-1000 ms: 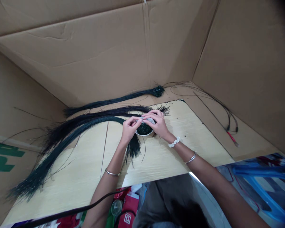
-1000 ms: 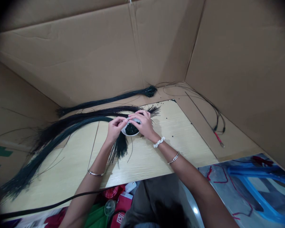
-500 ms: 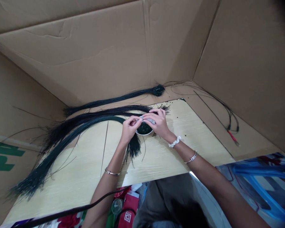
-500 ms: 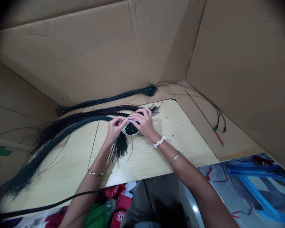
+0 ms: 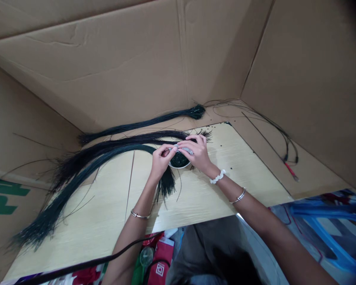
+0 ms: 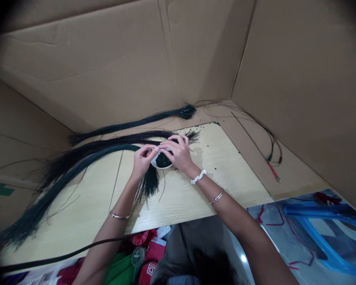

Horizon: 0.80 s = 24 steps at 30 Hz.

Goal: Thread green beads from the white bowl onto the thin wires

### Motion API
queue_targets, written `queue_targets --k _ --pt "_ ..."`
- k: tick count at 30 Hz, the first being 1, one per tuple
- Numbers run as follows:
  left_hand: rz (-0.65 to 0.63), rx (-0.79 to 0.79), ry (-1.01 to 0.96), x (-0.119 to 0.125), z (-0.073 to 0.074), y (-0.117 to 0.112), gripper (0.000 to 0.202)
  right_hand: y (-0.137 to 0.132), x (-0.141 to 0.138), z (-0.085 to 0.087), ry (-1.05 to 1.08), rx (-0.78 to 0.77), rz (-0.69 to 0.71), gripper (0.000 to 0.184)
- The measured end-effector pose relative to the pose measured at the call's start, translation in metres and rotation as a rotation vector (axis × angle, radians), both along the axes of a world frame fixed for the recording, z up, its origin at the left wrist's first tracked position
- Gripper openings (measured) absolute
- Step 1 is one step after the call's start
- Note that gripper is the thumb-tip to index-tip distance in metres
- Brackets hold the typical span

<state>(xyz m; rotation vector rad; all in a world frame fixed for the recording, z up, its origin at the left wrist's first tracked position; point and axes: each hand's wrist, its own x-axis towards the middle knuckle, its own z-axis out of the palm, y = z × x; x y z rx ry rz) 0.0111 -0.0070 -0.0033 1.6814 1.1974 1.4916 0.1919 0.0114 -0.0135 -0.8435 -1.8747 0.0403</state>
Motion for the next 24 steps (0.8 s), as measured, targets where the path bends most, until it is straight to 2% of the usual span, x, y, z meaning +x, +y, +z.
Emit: queue_targets --k 12,24 --pt "-0.011 0.050 0.108 -0.0014 0.0049 -0.0022 0.023 -0.0016 0.0002 0.0021 -0.033 -0.032 0.020 0.016" --pt "-0.099 -0.171 -0.006 -0.0042 0.0035 0.0021 0.045 0.0012 0.0008 -0.0011 -0.017 -0.050 0.019 0.013"
